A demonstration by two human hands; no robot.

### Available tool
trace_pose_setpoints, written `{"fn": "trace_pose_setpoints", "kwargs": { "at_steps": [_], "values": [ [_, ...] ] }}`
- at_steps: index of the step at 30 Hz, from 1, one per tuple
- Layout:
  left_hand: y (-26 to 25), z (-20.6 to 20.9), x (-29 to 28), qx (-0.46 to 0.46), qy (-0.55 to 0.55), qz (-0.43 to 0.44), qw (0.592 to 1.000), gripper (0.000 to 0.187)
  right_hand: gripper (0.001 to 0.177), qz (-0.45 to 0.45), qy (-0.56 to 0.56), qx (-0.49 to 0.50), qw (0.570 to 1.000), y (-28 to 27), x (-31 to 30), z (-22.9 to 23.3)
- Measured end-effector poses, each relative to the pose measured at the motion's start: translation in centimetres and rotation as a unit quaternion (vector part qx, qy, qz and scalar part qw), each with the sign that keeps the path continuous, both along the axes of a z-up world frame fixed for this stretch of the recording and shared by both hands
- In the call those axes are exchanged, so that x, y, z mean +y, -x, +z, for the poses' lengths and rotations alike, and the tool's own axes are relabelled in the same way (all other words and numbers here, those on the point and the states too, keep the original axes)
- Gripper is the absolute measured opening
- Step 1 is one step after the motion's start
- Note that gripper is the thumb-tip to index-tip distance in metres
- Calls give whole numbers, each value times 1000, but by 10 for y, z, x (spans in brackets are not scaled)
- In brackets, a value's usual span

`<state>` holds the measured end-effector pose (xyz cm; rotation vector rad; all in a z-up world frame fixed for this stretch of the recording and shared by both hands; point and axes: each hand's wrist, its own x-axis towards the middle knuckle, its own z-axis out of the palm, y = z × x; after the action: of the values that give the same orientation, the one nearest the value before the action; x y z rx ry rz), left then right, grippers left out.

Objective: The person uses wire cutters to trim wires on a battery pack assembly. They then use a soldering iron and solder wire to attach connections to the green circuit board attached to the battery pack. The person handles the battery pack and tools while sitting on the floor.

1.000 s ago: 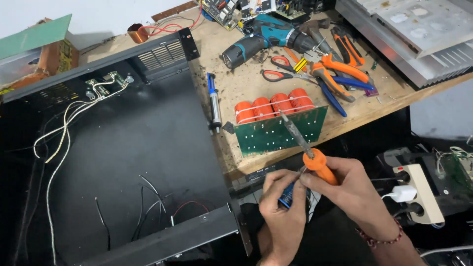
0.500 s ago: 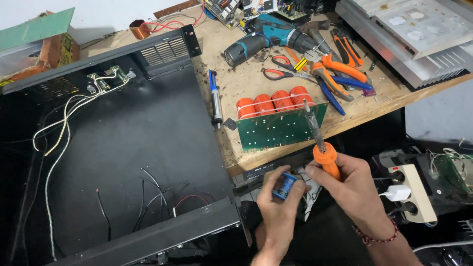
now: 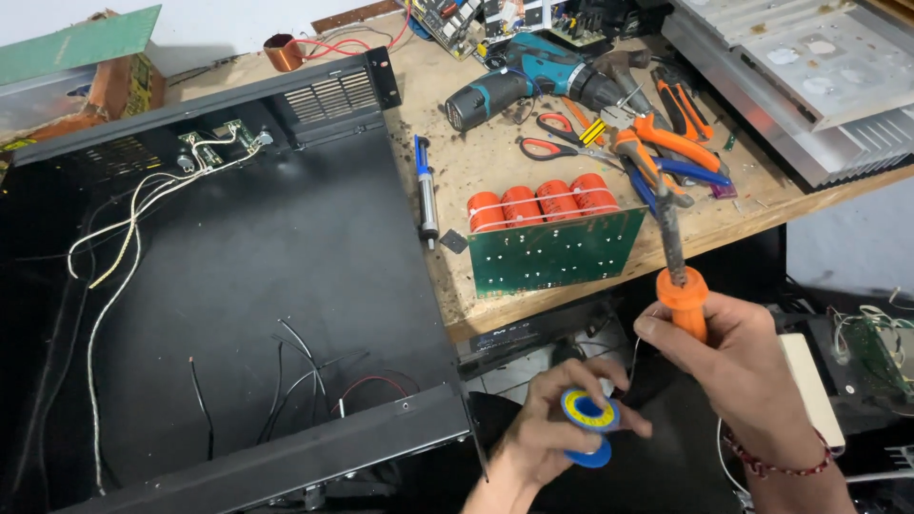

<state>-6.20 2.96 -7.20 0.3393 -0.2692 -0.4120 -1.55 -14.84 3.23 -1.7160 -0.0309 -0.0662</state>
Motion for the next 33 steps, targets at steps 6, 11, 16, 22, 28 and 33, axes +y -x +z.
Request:
{"fn": "trace_pose_setpoints", "kwargs": {
  "at_steps": [6, 11, 16, 22, 28, 33],
  "values": [
    [-3, 27, -4, 3, -128, 102, 987, 27, 5, 31, 81, -19, 996, -10, -7, -10],
    [-9, 36, -10, -78, -307, 215, 924, 18, 7, 33, 135, -11, 990, -17, -4, -1],
    [-9, 42, -13, -66, -380, 279, 879, 11, 13, 42, 181, -39, 982, -26, -4, -1],
    [-21, 24, -26, 124, -348, 497, 785, 12, 26, 50, 263, -267, 926, -25, 1, 15],
    [-40, 18, -35, 166, -210, 600, 754, 23, 40, 36, 379, -408, 830, -38, -26, 6],
    [-46, 17, -35, 198, -178, 596, 757, 22, 32, 20, 454, -458, 764, -45, -34, 1]
  ]
}}
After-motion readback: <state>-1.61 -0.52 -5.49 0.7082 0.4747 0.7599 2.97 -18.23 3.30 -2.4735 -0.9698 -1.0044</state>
